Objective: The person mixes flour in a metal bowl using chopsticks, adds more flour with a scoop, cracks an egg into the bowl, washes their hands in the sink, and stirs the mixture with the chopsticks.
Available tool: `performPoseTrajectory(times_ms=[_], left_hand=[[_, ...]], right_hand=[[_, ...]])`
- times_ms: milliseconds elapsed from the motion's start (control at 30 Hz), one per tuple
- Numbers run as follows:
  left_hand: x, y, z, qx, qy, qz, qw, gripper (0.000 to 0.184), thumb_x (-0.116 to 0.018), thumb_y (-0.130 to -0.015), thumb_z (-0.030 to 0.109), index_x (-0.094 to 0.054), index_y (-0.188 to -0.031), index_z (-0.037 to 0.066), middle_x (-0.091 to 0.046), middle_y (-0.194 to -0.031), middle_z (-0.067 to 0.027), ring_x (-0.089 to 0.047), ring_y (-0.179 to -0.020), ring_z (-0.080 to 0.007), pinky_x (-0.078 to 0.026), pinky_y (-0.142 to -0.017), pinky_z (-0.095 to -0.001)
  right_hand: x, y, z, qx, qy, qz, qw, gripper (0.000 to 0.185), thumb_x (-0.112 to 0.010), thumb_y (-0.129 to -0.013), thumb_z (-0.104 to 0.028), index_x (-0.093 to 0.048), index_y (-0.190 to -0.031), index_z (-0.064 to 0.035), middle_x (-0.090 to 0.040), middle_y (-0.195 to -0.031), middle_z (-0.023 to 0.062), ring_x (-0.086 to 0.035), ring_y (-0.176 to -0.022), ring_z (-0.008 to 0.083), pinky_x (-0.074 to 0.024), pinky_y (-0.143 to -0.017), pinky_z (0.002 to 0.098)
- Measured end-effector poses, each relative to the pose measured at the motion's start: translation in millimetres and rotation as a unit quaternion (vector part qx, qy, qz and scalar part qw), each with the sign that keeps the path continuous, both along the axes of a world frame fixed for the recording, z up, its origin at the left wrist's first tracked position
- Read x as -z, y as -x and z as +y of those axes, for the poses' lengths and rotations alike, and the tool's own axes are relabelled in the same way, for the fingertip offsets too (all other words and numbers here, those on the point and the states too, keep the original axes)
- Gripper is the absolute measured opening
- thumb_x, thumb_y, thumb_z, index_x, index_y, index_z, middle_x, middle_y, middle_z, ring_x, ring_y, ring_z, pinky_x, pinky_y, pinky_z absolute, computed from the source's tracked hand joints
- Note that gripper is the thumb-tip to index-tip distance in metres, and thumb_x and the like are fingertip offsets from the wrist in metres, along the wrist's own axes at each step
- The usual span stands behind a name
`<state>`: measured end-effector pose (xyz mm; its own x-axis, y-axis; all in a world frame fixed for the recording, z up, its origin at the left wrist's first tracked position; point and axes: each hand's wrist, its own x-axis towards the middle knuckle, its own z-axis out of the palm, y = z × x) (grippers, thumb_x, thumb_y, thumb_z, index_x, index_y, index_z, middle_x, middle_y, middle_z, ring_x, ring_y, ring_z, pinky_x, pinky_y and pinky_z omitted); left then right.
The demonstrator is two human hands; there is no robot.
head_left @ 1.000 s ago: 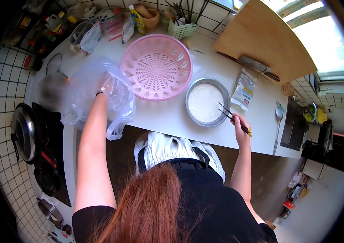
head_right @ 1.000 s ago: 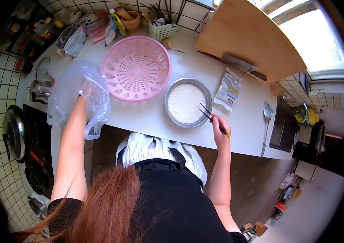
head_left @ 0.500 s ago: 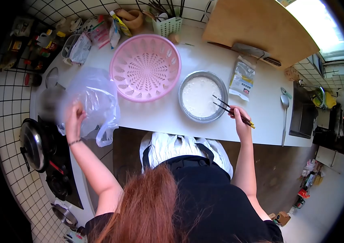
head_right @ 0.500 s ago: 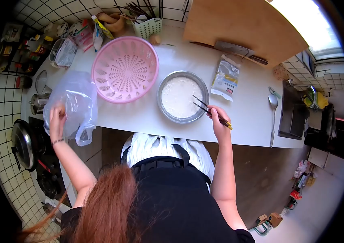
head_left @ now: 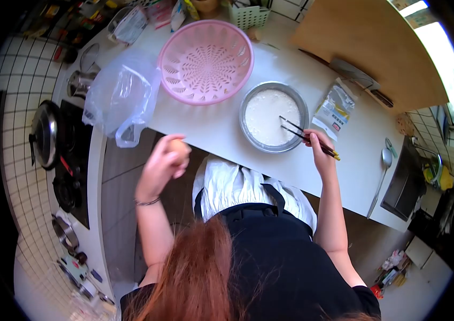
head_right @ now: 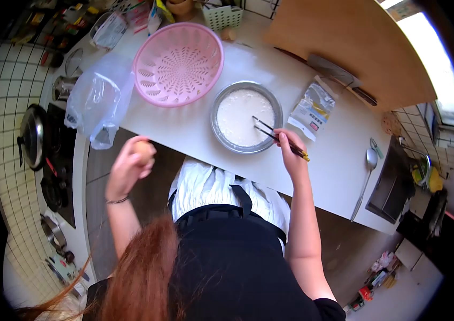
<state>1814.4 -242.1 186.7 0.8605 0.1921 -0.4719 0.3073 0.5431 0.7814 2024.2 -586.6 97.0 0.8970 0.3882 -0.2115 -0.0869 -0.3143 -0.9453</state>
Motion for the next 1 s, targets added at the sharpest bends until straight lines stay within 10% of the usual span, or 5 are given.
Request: performPoseTrajectory(times_ms=[167,267,1000], left_hand=[[115.0,-30.6,-74.0,-0.041,-0.293,0.095,0.95,0.038,-0.064,-0.081,0.014,-0.047,-0.112,0.001,-0.057,-0.091,-0.0113,-0.058,-0.073,-0.0144,-0.047,-0.063,-0.0243],[159.5,-42.4,-88.5,-0.019,-0.636,0.037,0.771,0.035,-0.066,-0.077,0.012,-0.051,-0.107,0.002,-0.056,-0.1,-0.0168,-0.06,-0.081,-0.0289,-0.052,-0.065,-0.032],[190.9,-52.3,-116.7,-0.094,-0.62,0.081,0.774,0.038,-0.069,-0.078,0.015,-0.054,-0.111,0.005,-0.046,-0.106,-0.0128,-0.058,-0.082,-0.0259,-0.052,-0.068,-0.0315]], right_hand=[[12.8,-3.1,-6.5,-0.03,-0.009,-0.009,0.999,0.022,-0.05,-0.092,-0.014,-0.062,-0.098,0.0021,-0.061,-0.087,0.0079,-0.06,-0.077,0.0129,-0.0484,-0.072,0.0245],[10.6,-1.7,-9.8,-0.039,-0.024,-0.018,0.999,0.021,-0.05,-0.092,-0.013,-0.062,-0.098,0.0029,-0.061,-0.087,0.0088,-0.06,-0.077,0.0133,-0.0486,-0.072,0.0243],[1.4,0.1,-13.2,-0.066,-0.026,-0.044,0.996,0.022,-0.048,-0.093,-0.013,-0.061,-0.099,0.0038,-0.061,-0.09,0.0091,-0.061,-0.078,0.0138,-0.0488,-0.073,0.0244]])
